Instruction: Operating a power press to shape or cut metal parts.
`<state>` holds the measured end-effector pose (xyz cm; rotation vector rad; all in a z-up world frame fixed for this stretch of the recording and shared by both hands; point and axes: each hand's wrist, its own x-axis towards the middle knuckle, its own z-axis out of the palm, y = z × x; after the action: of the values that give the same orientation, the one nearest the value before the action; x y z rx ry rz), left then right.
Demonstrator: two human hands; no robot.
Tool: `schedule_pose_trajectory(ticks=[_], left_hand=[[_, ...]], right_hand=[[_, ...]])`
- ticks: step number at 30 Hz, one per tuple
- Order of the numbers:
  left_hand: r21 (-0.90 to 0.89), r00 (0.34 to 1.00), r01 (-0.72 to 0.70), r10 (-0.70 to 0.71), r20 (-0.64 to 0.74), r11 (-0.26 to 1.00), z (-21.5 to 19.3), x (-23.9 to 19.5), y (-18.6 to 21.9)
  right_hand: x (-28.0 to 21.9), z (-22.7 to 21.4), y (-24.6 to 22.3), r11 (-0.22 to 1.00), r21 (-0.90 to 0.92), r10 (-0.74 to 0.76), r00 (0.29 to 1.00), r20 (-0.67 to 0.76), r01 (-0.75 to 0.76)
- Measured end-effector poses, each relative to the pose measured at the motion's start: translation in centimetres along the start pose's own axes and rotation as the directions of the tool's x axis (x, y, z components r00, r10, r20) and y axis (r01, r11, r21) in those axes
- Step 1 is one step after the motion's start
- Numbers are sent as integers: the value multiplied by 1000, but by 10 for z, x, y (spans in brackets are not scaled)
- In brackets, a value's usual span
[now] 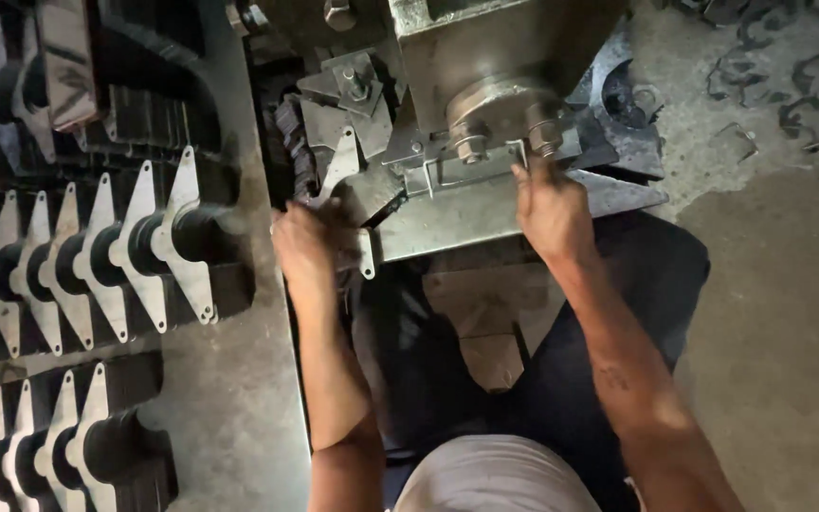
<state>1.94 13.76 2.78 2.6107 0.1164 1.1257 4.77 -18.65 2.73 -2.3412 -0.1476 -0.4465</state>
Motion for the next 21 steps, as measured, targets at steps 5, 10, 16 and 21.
schedule_pose_trajectory(ticks=[5,10,16,21], left_hand=[[227,806,391,-451,384,892,4,-4,-13],[-224,875,423,-332,353,878,-37,18,44],[-590,674,739,-368,640,327,28,-43,95],[-577,565,809,-410,716,108,46,-37,104]], right_hand=[[-1,-6,110,629,-754,-377,923,-81,191],[-5,-43,81,826,272,486,868,101,-494],[-59,5,-40,473,395,456,603,655,-787],[-46,26,-49,305,522,369,604,706,-796]])
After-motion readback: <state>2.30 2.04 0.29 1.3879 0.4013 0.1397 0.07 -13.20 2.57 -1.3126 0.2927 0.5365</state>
